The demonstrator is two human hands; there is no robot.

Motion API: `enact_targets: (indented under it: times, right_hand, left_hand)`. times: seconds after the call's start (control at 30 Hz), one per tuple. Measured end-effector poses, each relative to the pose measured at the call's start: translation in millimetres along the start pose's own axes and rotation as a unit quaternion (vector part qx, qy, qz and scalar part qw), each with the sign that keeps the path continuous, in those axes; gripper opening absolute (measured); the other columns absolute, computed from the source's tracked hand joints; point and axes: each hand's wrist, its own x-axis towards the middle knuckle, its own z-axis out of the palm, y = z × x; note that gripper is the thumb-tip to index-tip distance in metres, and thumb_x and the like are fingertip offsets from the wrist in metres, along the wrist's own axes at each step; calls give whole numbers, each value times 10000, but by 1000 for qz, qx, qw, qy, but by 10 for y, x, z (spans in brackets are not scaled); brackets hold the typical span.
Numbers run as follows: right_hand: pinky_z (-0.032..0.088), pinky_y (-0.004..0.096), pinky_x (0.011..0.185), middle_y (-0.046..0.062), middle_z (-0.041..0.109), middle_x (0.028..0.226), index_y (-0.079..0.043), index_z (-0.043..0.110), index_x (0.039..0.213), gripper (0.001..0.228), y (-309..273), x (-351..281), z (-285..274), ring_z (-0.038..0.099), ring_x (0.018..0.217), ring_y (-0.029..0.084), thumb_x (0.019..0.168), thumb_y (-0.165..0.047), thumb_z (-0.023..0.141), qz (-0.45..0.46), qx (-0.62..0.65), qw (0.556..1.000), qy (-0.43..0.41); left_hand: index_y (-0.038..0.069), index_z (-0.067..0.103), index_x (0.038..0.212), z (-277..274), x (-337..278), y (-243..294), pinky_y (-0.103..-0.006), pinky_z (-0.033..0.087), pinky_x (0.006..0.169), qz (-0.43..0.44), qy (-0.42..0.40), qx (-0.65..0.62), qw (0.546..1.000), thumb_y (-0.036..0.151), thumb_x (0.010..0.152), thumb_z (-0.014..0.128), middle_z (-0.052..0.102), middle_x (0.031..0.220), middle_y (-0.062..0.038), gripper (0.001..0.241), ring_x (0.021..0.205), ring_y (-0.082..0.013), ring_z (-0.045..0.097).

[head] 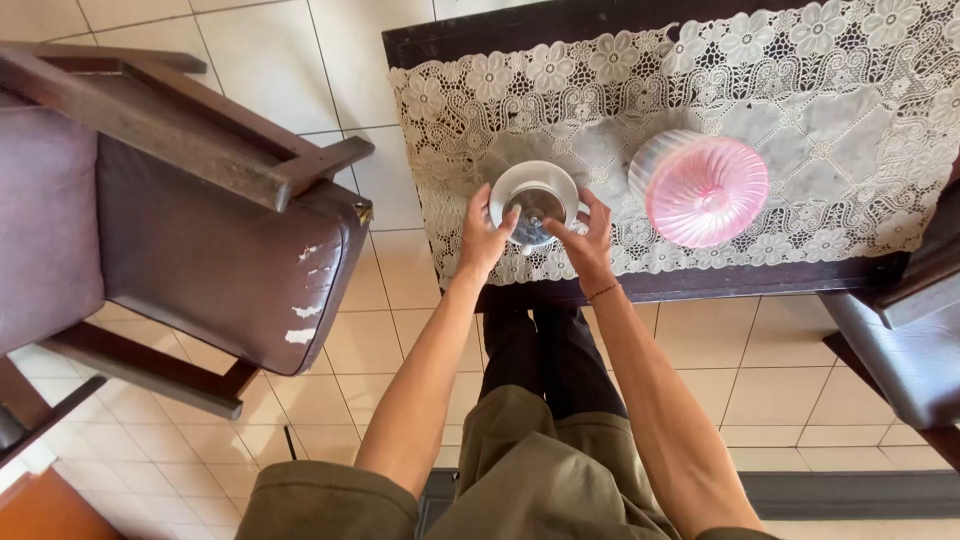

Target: Moving and arranging traditional tea pots and saucers between a table and a ledge on an outdoor balcony.

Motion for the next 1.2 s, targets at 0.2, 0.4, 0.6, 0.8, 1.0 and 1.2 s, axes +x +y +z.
enact_targets:
  times: [0.2,0.4,0.6,0.8,1.0,1.2]
  right_hand:
    - [538,393,1020,183,610,1333,37,488,1449,890,16,28,-34,603,1233,274,697,-255,862,23,65,996,-49]
    - [543,396,991,157,571,1357,65,455,1432,891,-69,-207,-96,582,1234,262,707,-240,875,-19,68,997,-16]
    - [505,380,1066,194,630,1340,74,491,1441,851,-441,-810,-220,599,1257,270,761,-273,866,-58,92,994,1]
    - [557,396,1023,245,683,1197,84,349,1429,895,-1157,-1626,-447,681,1161,306,762,-263,833,-33,176,984,-11]
    - [540,403,1015,253,680,1240,80,362,1435,878,-1621,-2397,-709,677,1179,300,776,-261,831,-55,181,982,14]
    - [539,401,1003,255,727,1206,62,465,1400,829,-1885,-3172,-901,696,1149,296,751,-299,835,-47,196,976,87]
  left_hand:
    - [37,417,1488,-105,-18,304,-436,486,1094,-75,-46,-71,994,171,823,807,585,1414,-189,783,1314,-289,565]
    - [15,468,1424,-193,-203,570,-420,488,1093,-40,-60,-54,996,149,821,819,602,1390,-175,711,1299,-281,580]
    - [11,493,1423,-395,-799,1189,-417,459,1090,-16,-81,-13,996,211,819,837,603,1388,-158,724,1301,-273,562]
    - [-3,533,1399,-626,-1438,1696,-391,512,1040,7,-108,-12,994,277,762,863,646,1307,-154,770,1218,-260,615]
    - [-20,519,1345,-769,-2192,2412,-366,520,1006,43,-156,-27,986,311,745,874,642,1233,-164,772,1150,-245,627]
    - [2,487,1309,-779,-2722,2688,-363,533,976,54,-217,3,975,398,738,853,640,1206,-150,785,1096,-228,643]
